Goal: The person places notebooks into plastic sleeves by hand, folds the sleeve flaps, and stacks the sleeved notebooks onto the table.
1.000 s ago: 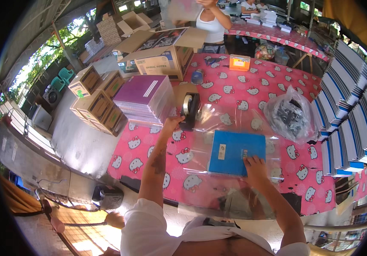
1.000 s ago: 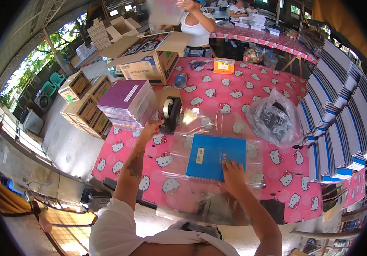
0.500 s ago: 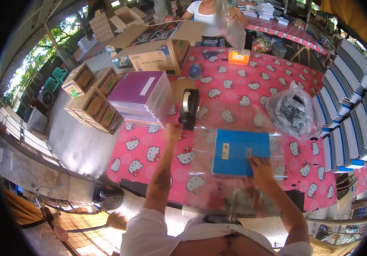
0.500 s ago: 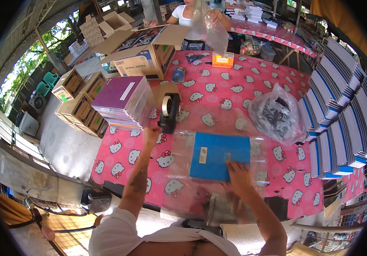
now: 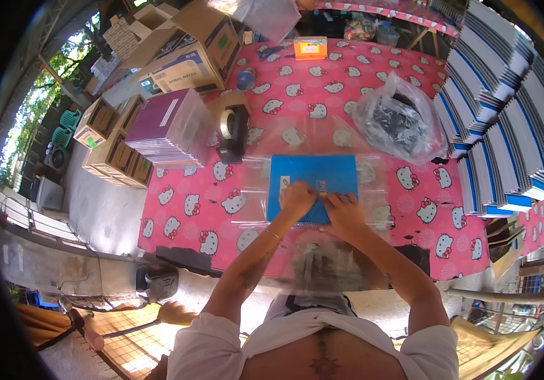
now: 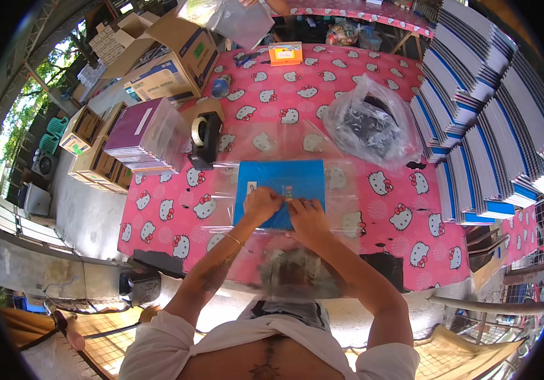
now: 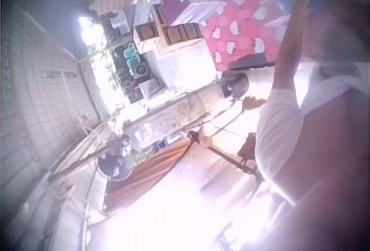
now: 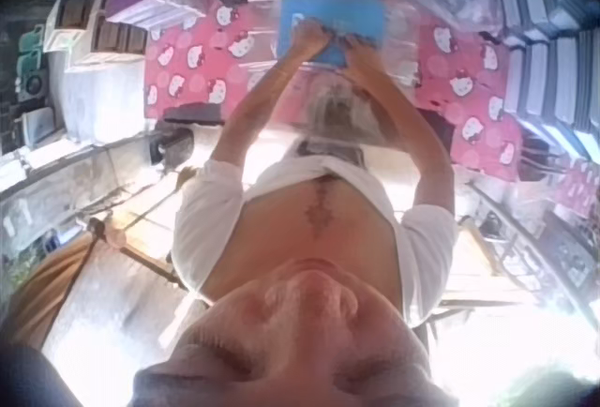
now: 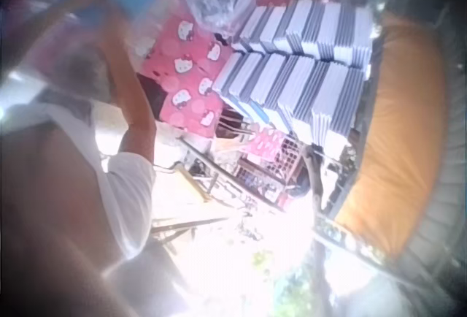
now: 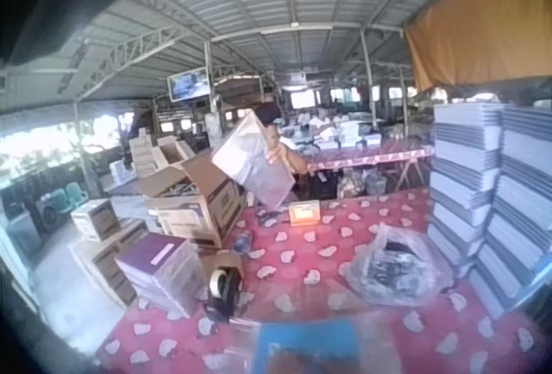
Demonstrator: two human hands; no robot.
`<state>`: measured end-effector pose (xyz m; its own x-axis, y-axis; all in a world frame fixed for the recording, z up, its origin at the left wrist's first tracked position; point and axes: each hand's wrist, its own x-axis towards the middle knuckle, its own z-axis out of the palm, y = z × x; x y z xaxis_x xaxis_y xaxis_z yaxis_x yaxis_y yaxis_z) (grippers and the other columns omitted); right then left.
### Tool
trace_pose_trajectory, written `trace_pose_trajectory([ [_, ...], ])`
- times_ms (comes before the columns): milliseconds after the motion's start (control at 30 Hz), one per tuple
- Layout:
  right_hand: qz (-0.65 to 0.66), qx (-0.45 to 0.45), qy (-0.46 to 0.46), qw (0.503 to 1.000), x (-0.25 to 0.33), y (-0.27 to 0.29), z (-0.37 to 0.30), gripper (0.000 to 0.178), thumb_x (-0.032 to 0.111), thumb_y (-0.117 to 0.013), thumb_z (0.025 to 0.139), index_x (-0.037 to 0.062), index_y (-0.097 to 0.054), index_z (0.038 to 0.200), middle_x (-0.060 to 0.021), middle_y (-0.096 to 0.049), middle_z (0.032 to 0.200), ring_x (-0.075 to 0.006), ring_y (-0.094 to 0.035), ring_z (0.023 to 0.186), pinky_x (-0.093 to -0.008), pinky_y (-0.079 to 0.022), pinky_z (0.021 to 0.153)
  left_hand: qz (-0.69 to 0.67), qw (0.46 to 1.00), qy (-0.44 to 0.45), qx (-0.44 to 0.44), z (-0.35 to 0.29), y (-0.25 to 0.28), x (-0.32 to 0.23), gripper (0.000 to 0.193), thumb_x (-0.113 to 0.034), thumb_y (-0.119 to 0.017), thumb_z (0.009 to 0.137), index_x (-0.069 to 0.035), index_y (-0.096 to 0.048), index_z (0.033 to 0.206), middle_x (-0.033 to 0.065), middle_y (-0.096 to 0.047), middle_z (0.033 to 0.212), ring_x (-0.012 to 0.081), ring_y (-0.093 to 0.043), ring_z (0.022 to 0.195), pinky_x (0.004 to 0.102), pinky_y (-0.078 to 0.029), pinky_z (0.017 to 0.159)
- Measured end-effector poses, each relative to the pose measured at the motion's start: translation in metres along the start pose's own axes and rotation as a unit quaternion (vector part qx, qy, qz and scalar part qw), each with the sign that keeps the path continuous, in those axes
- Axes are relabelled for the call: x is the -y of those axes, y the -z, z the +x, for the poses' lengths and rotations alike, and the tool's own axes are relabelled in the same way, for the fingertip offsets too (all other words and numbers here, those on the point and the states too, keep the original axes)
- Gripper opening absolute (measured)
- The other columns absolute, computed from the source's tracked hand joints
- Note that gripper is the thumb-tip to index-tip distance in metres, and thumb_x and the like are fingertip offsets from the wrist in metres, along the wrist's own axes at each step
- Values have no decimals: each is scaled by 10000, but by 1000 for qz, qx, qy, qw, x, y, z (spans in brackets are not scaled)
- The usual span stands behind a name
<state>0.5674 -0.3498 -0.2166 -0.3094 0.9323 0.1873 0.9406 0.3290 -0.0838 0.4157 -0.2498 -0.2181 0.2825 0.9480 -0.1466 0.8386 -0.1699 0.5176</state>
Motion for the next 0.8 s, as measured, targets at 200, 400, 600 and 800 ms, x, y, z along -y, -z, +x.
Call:
trace_pose_trajectory([
  [200,44,-47,-24,998,-18,-8,5,607,556,-649,825,159,-599,1280,-90,-565,1204,-272,-536,1167,-471,-380,970,168,985,-4,44,-11,15,-5,487,-526,-688,830,-79,-719,1019,201,-707,964,379,-686,892,462,-527,743],
  [400,143,19,-61,988,-75,-26,89,487,539,-534,920,181,-676,1219,-121,-588,1244,-322,-524,1195,-526,-371,989,-196,977,83,11,-98,-16,3,467,-458,-716,859,-47,-637,1064,91,-681,837,259,-692,794,385,-526,590],
  [600,183,175,-58,966,-131,-22,136,461,484,-524,933,118,-702,1151,-199,-670,1154,-366,-629,1095,-487,-475,937,-634,741,219,30,-99,-82,11,569,-356,-705,893,13,-515,1282,84,-612,1013,181,-644,770,288,-540,563],
  [800,678,165,-223,680,-104,-46,-23,511,285,-623,935,9,-501,1347,-112,-600,1257,-251,-562,1173,-420,-439,999,-595,792,130,-46,-77,-46,77,670,-172,-689,885,52,-380,1436,147,-526,1320,248,-525,1217,344,-456,993],
])
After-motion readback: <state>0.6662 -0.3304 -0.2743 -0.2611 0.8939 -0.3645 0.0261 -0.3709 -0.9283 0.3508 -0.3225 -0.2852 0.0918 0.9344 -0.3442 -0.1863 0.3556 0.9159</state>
